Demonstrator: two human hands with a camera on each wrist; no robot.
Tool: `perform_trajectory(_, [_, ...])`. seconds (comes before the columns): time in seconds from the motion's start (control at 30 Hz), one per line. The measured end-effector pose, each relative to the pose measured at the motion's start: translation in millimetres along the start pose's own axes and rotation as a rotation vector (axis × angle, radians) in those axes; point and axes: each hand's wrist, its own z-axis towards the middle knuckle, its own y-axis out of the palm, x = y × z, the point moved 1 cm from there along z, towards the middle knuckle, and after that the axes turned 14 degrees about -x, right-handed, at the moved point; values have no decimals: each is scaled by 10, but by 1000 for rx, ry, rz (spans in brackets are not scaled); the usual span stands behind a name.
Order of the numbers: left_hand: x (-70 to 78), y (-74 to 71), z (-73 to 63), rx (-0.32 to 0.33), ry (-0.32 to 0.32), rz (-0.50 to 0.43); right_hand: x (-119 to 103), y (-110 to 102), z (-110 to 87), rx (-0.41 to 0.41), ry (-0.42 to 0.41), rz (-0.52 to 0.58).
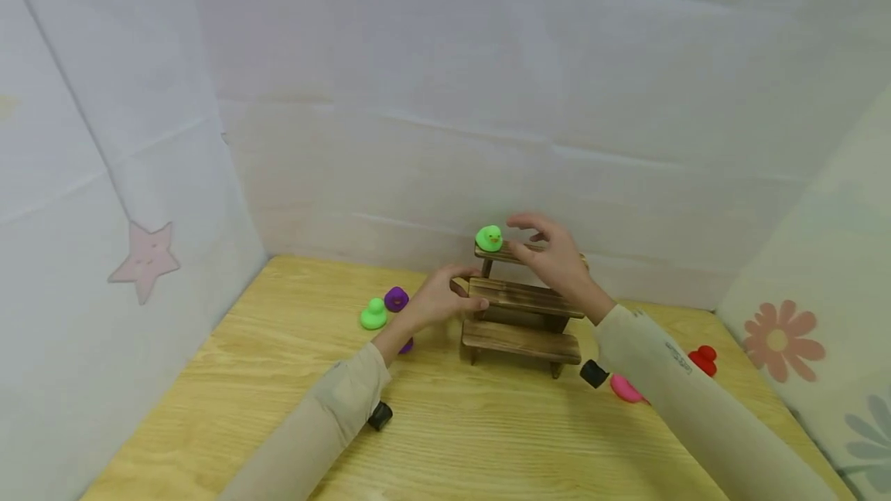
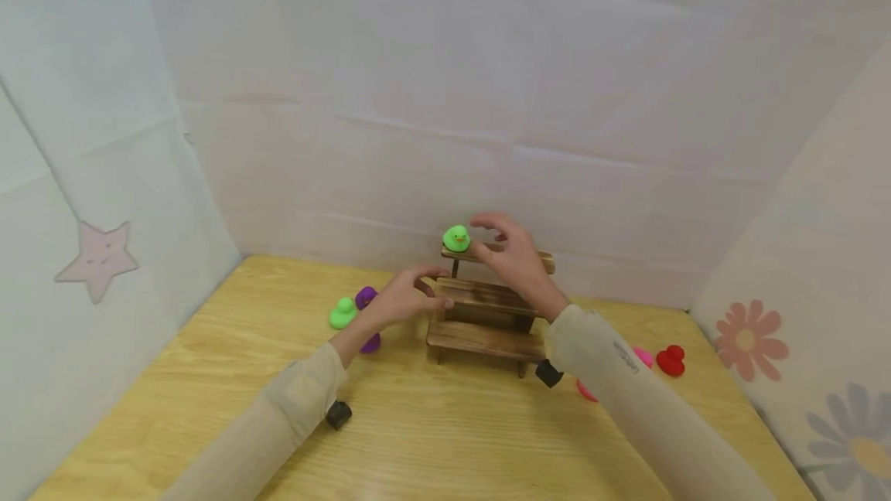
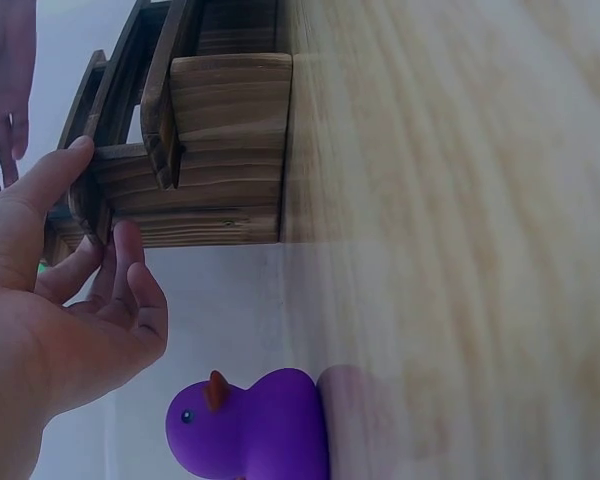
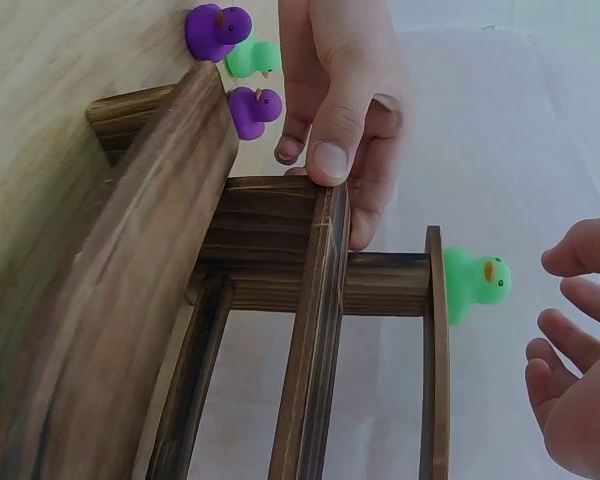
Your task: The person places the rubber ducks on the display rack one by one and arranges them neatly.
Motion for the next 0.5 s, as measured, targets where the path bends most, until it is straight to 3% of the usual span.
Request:
perform_trajectory(0.2, [-44,-20,-23,-9,5,-26,-1,-35,-185,7,-26,-20])
perform_trajectory(0.5, [-67,-74,-93,-11,-1,-46,-21,-71,-473,-39,55,37])
